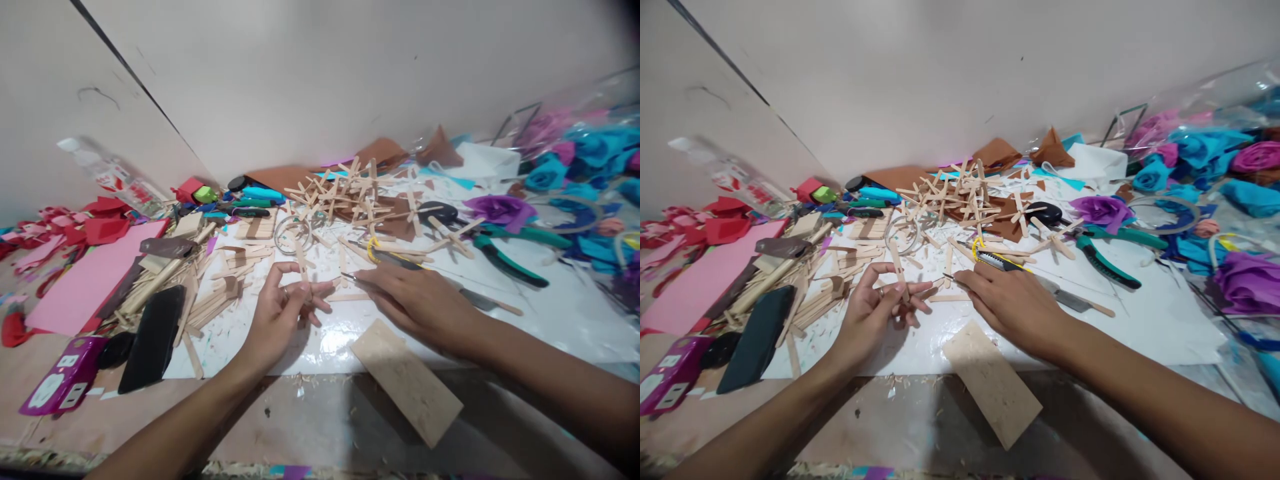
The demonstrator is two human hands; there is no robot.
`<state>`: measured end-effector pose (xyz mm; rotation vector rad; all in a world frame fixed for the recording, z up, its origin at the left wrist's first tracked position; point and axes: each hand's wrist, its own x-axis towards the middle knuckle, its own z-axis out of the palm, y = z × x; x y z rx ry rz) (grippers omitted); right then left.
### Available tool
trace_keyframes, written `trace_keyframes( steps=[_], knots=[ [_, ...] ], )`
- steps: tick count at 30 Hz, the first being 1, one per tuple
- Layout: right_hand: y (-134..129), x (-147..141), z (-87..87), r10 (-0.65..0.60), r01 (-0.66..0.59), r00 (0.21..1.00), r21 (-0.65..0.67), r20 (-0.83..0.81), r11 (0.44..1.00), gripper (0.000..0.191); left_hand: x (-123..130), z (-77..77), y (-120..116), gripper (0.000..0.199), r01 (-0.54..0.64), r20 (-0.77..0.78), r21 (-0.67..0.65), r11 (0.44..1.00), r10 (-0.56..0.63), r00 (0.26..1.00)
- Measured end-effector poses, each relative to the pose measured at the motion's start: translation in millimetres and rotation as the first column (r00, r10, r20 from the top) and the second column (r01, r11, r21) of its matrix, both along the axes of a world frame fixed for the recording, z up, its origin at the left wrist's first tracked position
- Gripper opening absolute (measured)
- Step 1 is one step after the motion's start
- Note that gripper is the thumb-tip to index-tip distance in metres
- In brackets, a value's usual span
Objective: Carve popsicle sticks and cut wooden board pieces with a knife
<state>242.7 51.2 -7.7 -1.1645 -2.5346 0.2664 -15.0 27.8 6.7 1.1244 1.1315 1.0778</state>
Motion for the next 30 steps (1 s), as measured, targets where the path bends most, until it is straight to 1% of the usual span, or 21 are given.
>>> trace_keyframes(
  steps=[4,8,13,18,21,26,30],
  knots=[
    [0.1,-0.5,2.2,-0.019,0.019,0.999,-0.017,0.027,1.000,0.034,1.9,1.4,0.4,0.030,-0.012,-0.005,0.020,1.000,0.012,1.000],
    [-0.2,0.0,2.3,-0.017,0.019,0.998,-0.033,0.063,0.999,0.036,0.5,-0.7,2.2,0.025,-0.030,-0.017,0.025,0.999,0.031,0.999],
    [1.0,1.6,1.6,-0.009,0.012,0.999,-0.077,0.039,0.997,0.038,-3.5,-3.2,2.2,0.029,-0.033,-0.048,0.038,0.999,0.035,0.998],
    [1.4,1.5,2.1,0.002,0.003,0.999,-0.102,0.042,0.995,0.039,-3.5,0.7,1.1,0.030,-0.051,-0.126,0.088,0.995,0.062,0.990],
    [0.8,0.4,2.9,0.007,-0.002,0.998,-0.103,0.056,0.995,0.038,-1.1,4.3,0.3,0.030,-0.052,-0.141,0.106,0.993,0.067,0.988],
    [2.9,2.6,7.7,0.022,-0.020,1.000,-0.187,0.007,0.982,0.025,2.4,6.9,-1.3,0.034,-0.074,-0.090,0.090,0.993,0.082,0.993],
    [2.6,6.8,13.0,0.028,-0.034,0.999,-0.228,-0.031,0.973,0.023,2.7,4.9,-0.1,0.039,-0.130,-0.004,0.039,0.991,0.131,0.991]
  ],
)
